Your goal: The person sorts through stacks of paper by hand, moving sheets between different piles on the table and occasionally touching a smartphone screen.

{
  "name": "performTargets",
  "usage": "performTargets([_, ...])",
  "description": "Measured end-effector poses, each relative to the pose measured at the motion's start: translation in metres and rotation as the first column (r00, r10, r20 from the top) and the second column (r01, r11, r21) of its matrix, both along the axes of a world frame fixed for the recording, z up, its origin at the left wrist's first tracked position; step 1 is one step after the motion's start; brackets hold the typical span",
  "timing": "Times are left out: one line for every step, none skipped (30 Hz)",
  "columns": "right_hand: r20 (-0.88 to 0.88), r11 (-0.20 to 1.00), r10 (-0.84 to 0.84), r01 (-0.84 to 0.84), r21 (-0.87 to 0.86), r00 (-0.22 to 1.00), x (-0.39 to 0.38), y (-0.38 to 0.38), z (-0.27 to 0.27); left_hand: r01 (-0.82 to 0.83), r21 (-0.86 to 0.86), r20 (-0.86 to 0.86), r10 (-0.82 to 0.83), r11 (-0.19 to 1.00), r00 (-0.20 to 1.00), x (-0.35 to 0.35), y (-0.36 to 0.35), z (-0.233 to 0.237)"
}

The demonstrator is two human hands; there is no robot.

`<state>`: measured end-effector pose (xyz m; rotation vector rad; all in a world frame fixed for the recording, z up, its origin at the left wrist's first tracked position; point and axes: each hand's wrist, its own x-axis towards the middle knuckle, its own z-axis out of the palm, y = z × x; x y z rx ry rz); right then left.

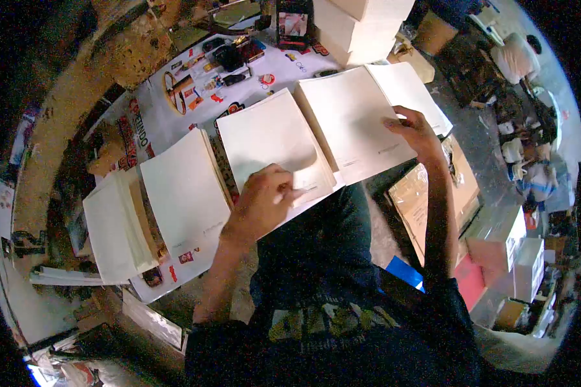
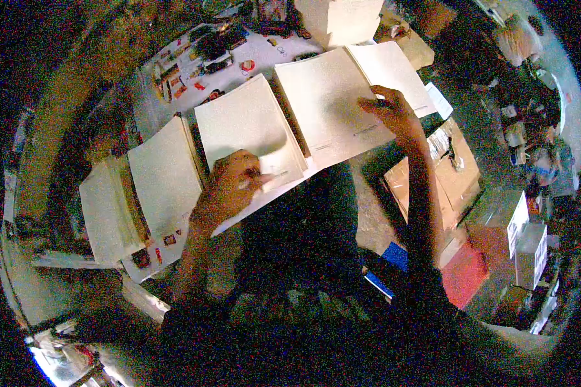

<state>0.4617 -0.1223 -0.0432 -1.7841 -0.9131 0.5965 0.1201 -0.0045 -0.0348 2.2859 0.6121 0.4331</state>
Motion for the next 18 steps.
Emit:
performTargets([0.002, 1.0, 0.005, -0.005, -0.006, 1.0, -0.004, 0.001, 0.008, -0.027, -0.061, 0.047, 0.03, 0.998, 0.998, -0.008, -0.002, 0.017])
performTargets([-0.087, 0.996, 0.08, -0.084, -0.043, 0.993, -0.007, -0.002, 0.019, -0.032, -0.061, 0.046, 0.035, 0.998, 0.998, -0.02, -0.005, 0.029])
performTargets([-0.179, 0.983, 0.151, -0.166, -0.072, 0.972, -0.012, -0.002, 0.03, -0.169, -0.224, 0.043, 0.183, 0.96, 0.982, -0.035, -0.007, 0.037])
performTargets([-0.185, 0.982, 0.156, -0.172, -0.073, 0.97, -0.02, -0.004, 0.035, -0.297, -0.378, 0.012, 0.325, 0.877, 0.946, -0.051, -0.005, 0.042])
performTargets([-0.232, 0.994, 0.088, -0.099, -0.039, 0.969, -0.027, -0.008, 0.041, -0.307, -0.379, 0.006, 0.334, 0.873, 0.943, -0.069, 0.0, 0.047])
performTargets([-0.282, 1.0, 0.021, -0.026, -0.013, 0.959, -0.036, -0.008, 0.043, -0.204, -0.245, 0.129, 0.24, 0.948, 0.962, -0.092, 0.01, 0.048])
performTargets([-0.253, 0.999, -0.039, 0.045, 0.022, 0.967, -0.048, -0.008, 0.044, -0.107, -0.093, 0.232, 0.126, 0.99, 0.964, -0.106, 0.012, 0.05])
performTargets([-0.261, 0.999, -0.028, 0.034, 0.018, 0.965, -0.055, -0.003, 0.038, -0.119, -0.096, 0.224, 0.138, 0.988, 0.965, -0.111, 0.008, 0.053])
performTargets([-0.135, 0.999, -0.02, 0.025, 0.034, 0.991, -0.062, 0.002, 0.029, -0.193, -0.007, 0.098, 0.192, 0.981, 0.976, -0.114, 0.004, 0.057])
performTargets([-0.007, 0.999, -0.015, 0.015, 0.049, 1.0, -0.076, 0.006, 0.028, -0.25, 0.088, -0.026, 0.253, 0.964, 0.967, -0.117, -0.001, 0.061])
performTargets([-0.068, 0.999, 0.04, -0.041, -0.014, 0.997, -0.093, 0.009, 0.031, -0.292, 0.188, -0.141, 0.32, 0.938, 0.937, -0.121, -0.003, 0.062])
performTargets([-0.117, 0.984, 0.164, -0.17, -0.044, 0.979, -0.105, 0.016, 0.033, -0.3, 0.189, -0.144, 0.328, 0.935, 0.933, -0.126, 0.002, 0.054])
performTargets([-0.125, 0.975, 0.198, -0.208, -0.077, 0.972, -0.118, 0.022, 0.032, -0.236, 0.182, -0.19, 0.27, 0.955, 0.944, -0.13, 0.013, 0.04])
performTargets([-0.132, 0.963, 0.233, -0.247, -0.107, 0.964, -0.128, 0.026, 0.027, -0.174, 0.173, -0.233, 0.212, 0.97, 0.949, -0.136, 0.019, 0.03])
performTargets([-0.197, 0.971, 0.217, -0.233, -0.058, 0.956, -0.137, 0.031, 0.02, -0.2, 0.176, -0.148, 0.227, 0.964, 0.963, -0.133, 0.013, 0.047])
performTargets([-0.263, 0.976, 0.205, -0.216, -0.013, 0.943, -0.148, 0.036, 0.015, -0.215, 0.175, -0.149, 0.242, 0.961, 0.959, -0.14, 0.018, 0.04])
performTargets([-0.438, 0.992, 0.033, -0.084, -0.097, 0.898, -0.153, 0.036, 0.017, -0.235, 0.054, -0.126, 0.24, 0.971, 0.963, -0.149, 0.025, 0.029])
performTargets([-0.438, 0.99, 0.051, -0.104, -0.098, 0.898, -0.153, 0.04, 0.012, -0.25, -0.069, -0.1, 0.242, 0.966, 0.965, -0.152, 0.027, 0.028])
